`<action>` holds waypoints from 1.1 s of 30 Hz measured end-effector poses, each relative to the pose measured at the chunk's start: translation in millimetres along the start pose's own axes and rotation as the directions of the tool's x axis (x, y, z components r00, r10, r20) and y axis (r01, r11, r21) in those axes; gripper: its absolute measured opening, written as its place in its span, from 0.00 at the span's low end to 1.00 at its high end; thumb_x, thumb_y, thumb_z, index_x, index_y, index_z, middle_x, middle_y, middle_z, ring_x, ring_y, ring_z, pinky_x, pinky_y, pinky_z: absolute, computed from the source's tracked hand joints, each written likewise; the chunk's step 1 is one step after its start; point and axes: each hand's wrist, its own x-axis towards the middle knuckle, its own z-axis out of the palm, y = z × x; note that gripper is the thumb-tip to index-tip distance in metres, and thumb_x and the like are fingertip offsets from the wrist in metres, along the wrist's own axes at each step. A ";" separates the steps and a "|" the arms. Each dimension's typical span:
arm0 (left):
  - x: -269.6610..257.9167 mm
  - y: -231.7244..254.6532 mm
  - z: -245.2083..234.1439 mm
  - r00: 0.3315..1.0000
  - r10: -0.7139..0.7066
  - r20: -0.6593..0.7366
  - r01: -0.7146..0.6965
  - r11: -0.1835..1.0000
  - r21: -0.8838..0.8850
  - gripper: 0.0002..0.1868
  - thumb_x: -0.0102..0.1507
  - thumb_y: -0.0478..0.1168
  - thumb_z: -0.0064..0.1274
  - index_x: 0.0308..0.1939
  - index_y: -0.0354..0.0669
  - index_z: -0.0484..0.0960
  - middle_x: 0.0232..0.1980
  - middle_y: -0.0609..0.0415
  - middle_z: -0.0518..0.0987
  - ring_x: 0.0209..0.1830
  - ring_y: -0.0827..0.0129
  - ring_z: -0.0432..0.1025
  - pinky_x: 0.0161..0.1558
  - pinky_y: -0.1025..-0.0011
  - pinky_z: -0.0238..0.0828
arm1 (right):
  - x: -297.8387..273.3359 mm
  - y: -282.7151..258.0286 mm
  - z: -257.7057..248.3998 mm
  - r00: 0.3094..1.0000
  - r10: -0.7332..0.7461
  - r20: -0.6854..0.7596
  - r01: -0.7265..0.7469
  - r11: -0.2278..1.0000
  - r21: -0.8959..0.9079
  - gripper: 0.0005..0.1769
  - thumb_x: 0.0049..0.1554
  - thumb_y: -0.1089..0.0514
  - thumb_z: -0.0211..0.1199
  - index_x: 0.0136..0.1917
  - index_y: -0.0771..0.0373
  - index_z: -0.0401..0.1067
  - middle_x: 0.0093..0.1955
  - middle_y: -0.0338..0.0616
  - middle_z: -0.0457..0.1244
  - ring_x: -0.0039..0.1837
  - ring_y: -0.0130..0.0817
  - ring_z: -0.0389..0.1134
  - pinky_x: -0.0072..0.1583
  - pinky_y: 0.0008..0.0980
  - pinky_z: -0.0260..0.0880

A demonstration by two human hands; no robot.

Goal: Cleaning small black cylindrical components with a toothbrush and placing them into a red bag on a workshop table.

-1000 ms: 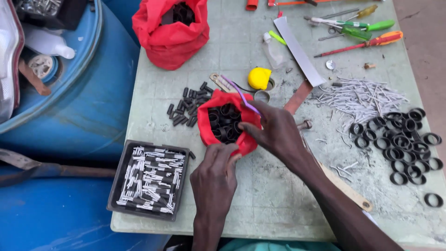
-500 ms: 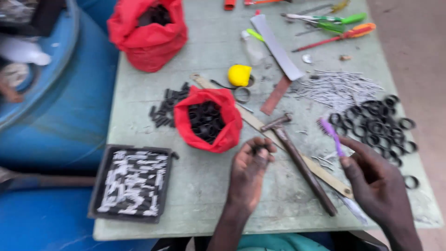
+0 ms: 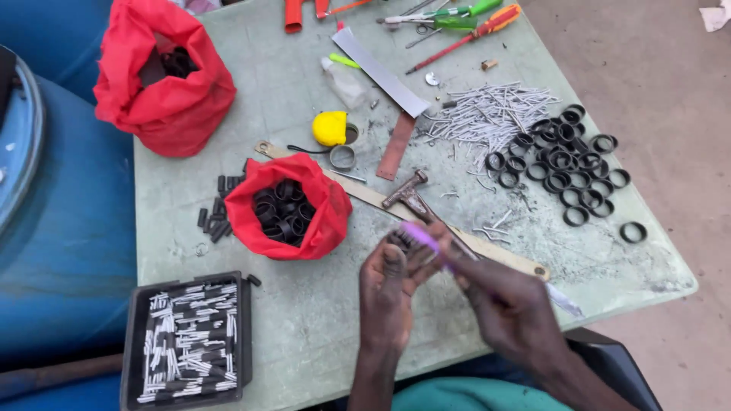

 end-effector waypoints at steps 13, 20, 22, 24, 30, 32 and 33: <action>16.3 55.9 -8.5 0.935 -0.035 0.354 -0.169 0.832 0.528 0.21 0.69 0.26 0.38 0.66 0.30 0.74 0.56 0.33 0.82 0.51 0.55 0.81 0.54 0.66 0.82 | 15.3 3.7 -17.7 0.978 -0.204 0.035 0.206 0.939 -0.275 0.21 0.51 0.67 0.63 0.56 0.50 0.81 0.31 0.52 0.68 0.34 0.54 0.71 0.36 0.48 0.70; 25.9 49.0 -33.9 0.939 -0.096 0.330 -0.057 0.902 0.428 0.24 0.69 0.30 0.45 0.70 0.32 0.71 0.58 0.37 0.82 0.59 0.58 0.77 0.61 0.62 0.78 | 32.1 11.3 -5.2 0.986 -0.166 0.017 0.166 0.968 -0.189 0.19 0.54 0.63 0.63 0.56 0.46 0.83 0.28 0.43 0.68 0.32 0.45 0.72 0.37 0.35 0.72; 28.6 37.1 -48.6 0.911 -0.122 0.394 -0.065 0.901 0.429 0.26 0.69 0.29 0.44 0.72 0.31 0.67 0.60 0.34 0.80 0.61 0.54 0.75 0.63 0.58 0.75 | 32.9 22.3 -4.4 0.994 -0.107 0.031 0.112 0.961 -0.255 0.19 0.55 0.65 0.63 0.56 0.50 0.82 0.31 0.52 0.68 0.35 0.52 0.71 0.37 0.51 0.68; 26.2 40.2 -43.5 0.911 -0.117 0.396 -0.066 0.906 0.419 0.29 0.68 0.29 0.44 0.75 0.33 0.63 0.60 0.36 0.80 0.61 0.57 0.74 0.65 0.59 0.74 | 24.6 19.4 -7.2 0.994 -0.103 0.030 0.107 0.971 -0.214 0.21 0.53 0.64 0.63 0.57 0.48 0.82 0.31 0.48 0.69 0.35 0.50 0.73 0.38 0.45 0.71; 13.4 50.8 -43.0 0.910 -0.136 0.393 -0.006 0.940 0.341 0.33 0.69 0.38 0.48 0.78 0.36 0.59 0.65 0.34 0.77 0.66 0.55 0.71 0.66 0.59 0.71 | 19.5 25.4 -9.0 0.999 -0.023 0.036 0.032 0.968 -0.251 0.21 0.52 0.63 0.63 0.57 0.47 0.83 0.31 0.47 0.70 0.34 0.48 0.73 0.39 0.47 0.72; 19.6 52.4 -43.5 0.915 -0.131 0.382 0.007 0.951 0.311 0.35 0.69 0.41 0.50 0.78 0.37 0.58 0.65 0.34 0.77 0.66 0.56 0.72 0.66 0.60 0.72 | 19.2 34.5 -6.7 0.999 -0.039 0.012 0.040 0.979 -0.198 0.20 0.52 0.61 0.63 0.56 0.45 0.83 0.30 0.42 0.70 0.34 0.43 0.73 0.38 0.40 0.74; 17.6 53.6 -44.6 0.924 -0.145 0.353 0.035 0.953 0.300 0.37 0.65 0.49 0.54 0.72 0.33 0.64 0.64 0.33 0.77 0.67 0.54 0.72 0.65 0.59 0.74 | 13.7 33.7 -3.5 0.991 -0.103 0.089 0.127 0.932 -0.340 0.23 0.55 0.60 0.62 0.61 0.37 0.78 0.30 0.35 0.66 0.29 0.36 0.67 0.33 0.38 0.65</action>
